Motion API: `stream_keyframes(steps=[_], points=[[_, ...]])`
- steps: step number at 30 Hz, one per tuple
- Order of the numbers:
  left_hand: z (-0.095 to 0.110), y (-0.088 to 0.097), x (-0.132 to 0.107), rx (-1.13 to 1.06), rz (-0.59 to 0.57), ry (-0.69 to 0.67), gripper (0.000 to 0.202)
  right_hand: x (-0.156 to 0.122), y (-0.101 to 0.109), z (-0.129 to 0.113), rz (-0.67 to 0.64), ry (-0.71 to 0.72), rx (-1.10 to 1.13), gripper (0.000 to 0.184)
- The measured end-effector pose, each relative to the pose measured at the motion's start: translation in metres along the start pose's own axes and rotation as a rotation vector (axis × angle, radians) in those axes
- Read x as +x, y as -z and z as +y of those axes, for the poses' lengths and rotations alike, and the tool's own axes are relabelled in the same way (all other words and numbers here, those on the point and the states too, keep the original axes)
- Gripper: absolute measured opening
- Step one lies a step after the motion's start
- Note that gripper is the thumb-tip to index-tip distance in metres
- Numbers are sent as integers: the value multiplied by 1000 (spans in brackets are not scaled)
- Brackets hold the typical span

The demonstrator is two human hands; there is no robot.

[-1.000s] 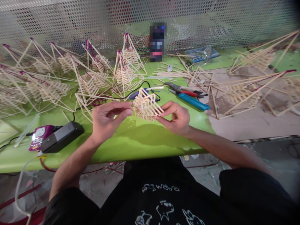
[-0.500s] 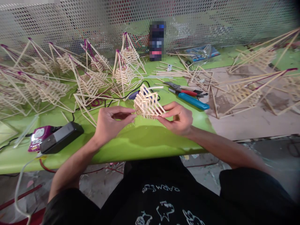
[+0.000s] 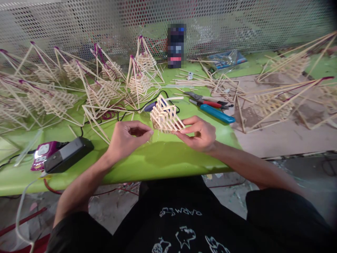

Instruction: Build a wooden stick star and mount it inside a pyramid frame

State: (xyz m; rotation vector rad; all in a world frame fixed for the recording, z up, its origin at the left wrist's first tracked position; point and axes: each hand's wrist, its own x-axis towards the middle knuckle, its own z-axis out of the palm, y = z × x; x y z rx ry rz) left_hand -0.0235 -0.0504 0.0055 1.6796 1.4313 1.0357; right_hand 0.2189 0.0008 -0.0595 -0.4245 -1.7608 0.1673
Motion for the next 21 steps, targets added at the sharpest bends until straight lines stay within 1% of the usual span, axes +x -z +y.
stream_keyframes(steps=[3, 7, 13, 18, 21], points=[[-3, -1, 0, -36, -8, 2, 3, 0, 0, 0, -8, 26, -34, 19], [-5, -4, 1, -104, -27, 26, 2, -1, 0, 1, 9, 38, -11, 22], [-4, -7, 5, -188, -28, 27, 3, 0, -2, -1, 19, -67, 89, 29], [-5, -10, 5, -245, -20, 31, 3, -1, -4, -3, 4, -137, 142, 26], [-5, -12, 2, -245, -8, 7, 4, -3, -5, -5, -27, -168, 170, 25]])
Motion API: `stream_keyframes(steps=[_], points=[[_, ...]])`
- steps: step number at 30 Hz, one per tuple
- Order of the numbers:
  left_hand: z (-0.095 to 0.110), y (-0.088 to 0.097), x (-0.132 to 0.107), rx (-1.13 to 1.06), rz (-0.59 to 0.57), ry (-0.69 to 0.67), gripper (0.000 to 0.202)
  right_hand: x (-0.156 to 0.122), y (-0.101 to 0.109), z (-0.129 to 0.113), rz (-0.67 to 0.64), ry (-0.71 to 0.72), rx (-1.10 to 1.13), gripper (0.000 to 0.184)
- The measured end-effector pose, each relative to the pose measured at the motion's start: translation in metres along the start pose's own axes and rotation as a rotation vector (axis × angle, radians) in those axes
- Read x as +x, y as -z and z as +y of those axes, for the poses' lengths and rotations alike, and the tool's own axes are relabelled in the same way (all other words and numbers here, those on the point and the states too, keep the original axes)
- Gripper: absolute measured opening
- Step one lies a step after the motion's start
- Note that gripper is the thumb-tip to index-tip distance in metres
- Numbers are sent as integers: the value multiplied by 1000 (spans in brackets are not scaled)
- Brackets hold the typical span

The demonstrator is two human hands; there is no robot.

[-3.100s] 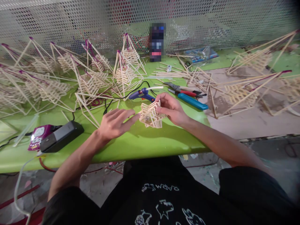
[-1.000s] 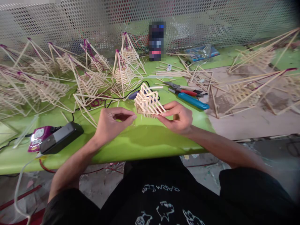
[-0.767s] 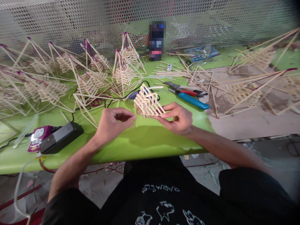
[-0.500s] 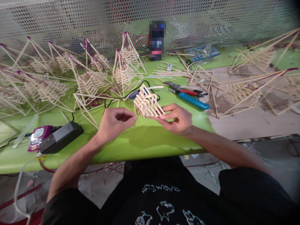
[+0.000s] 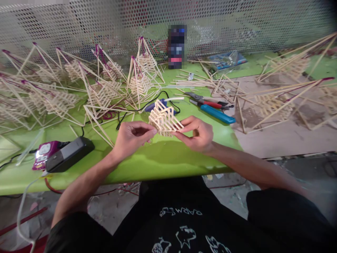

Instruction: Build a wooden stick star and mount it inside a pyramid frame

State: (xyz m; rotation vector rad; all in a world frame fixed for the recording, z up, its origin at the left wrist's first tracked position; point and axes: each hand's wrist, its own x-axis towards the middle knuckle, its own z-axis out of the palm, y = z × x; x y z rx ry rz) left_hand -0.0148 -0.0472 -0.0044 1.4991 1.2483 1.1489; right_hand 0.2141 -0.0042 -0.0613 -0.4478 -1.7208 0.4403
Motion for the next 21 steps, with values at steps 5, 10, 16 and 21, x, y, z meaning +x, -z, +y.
stream_keyframes(steps=[5, 10, 16, 21], points=[[-5, -1, -3, 142, 80, -115, 3, -2, 0, -3, -56, -57, -5, 25], [-16, -1, 1, 245, 62, -114, 5, 4, 4, -4, -144, 13, -121, 21], [-27, -6, 6, 100, -103, -42, 14, 14, 12, -7, -318, -70, -88, 29], [-29, -10, 3, 75, -161, -52, 15, 18, 16, -6, -466, -194, 21, 23]])
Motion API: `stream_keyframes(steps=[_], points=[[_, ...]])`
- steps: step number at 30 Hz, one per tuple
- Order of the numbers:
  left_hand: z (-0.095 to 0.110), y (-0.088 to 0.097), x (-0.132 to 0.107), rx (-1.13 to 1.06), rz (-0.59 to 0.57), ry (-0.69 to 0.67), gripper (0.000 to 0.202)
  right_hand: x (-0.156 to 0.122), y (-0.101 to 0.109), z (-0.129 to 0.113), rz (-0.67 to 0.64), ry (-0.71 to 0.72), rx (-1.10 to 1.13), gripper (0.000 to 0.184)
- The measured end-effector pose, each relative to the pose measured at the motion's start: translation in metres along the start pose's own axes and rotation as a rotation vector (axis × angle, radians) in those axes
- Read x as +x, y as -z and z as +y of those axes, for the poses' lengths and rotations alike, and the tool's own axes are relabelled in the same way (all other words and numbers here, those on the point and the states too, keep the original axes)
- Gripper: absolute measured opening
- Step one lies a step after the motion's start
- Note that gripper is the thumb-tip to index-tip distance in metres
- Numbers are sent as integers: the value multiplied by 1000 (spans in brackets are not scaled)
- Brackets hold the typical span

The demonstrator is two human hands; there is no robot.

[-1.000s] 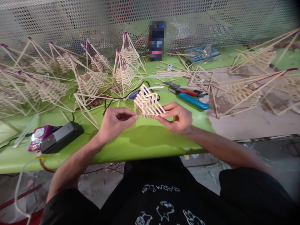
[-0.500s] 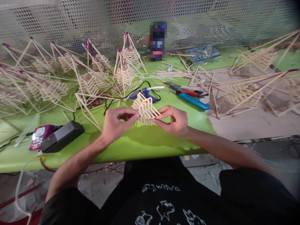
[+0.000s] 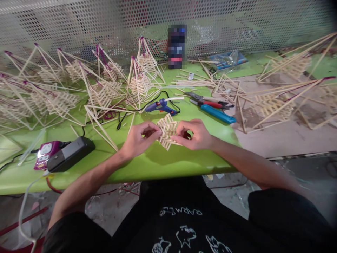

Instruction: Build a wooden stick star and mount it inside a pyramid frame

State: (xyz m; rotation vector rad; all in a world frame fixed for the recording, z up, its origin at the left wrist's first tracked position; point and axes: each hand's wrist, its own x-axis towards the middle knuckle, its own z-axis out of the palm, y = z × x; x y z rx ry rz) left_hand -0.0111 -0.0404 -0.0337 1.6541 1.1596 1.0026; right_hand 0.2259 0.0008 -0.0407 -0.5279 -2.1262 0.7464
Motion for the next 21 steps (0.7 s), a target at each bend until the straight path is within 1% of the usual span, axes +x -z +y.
stream_keyframes(steps=[1, 3, 8, 12, 16, 21], points=[[0, 0, 0, 13, 3, -8, 14, 0, 1, 0, -18, -12, 22, 19], [0, 0, -1, 32, 13, -18, 13, 1, 1, -1, -29, -21, 14, 22], [0, 1, 0, 35, 7, -28, 13, 4, 3, -5, 9, -38, -53, 19], [0, 1, 0, 36, 4, -29, 13, 4, 3, -3, 32, -21, -129, 19], [0, 1, 0, 27, -2, -26, 14, 2, 0, 1, 94, 55, -238, 15], [0, 1, 0, 25, -22, -30, 13, 1, -2, 5, 146, 200, -393, 20]])
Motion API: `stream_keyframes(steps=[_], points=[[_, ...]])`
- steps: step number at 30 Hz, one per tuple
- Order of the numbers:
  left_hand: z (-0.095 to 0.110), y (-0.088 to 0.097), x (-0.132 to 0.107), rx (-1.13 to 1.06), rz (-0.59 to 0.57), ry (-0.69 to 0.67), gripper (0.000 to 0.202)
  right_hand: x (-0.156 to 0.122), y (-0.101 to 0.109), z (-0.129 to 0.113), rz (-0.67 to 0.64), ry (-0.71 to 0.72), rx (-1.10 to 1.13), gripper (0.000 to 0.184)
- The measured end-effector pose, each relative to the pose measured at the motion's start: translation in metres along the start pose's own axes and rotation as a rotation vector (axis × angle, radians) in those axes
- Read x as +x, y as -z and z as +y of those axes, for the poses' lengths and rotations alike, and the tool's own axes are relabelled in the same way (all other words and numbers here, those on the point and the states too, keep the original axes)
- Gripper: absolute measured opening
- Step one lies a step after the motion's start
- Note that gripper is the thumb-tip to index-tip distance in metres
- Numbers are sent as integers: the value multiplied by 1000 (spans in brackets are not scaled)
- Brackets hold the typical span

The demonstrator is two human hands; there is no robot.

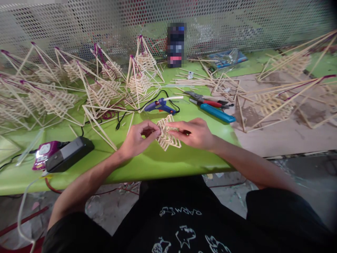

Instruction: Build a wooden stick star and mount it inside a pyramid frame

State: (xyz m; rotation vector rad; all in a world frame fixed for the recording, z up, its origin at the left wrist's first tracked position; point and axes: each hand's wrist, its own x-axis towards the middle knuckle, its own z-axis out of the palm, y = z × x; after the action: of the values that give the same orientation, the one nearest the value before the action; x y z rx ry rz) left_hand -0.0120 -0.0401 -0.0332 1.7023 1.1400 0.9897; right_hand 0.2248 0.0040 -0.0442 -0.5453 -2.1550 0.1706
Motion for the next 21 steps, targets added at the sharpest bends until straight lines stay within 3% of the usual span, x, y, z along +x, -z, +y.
stream_keyframes(steps=[8, 14, 17, 21], points=[[2, -1, 0, 14, -13, -8, 15, -7, 2, 5, -26, 184, -114, 21], [2, 3, -1, 26, -48, 15, 25, -5, 3, -1, -49, 172, -142, 12], [-1, 4, -1, 56, -30, 20, 37, -4, 6, -1, -49, 165, -147, 13], [-2, 3, -1, 68, -29, 23, 36, -1, 14, 7, -52, 216, -144, 18]])
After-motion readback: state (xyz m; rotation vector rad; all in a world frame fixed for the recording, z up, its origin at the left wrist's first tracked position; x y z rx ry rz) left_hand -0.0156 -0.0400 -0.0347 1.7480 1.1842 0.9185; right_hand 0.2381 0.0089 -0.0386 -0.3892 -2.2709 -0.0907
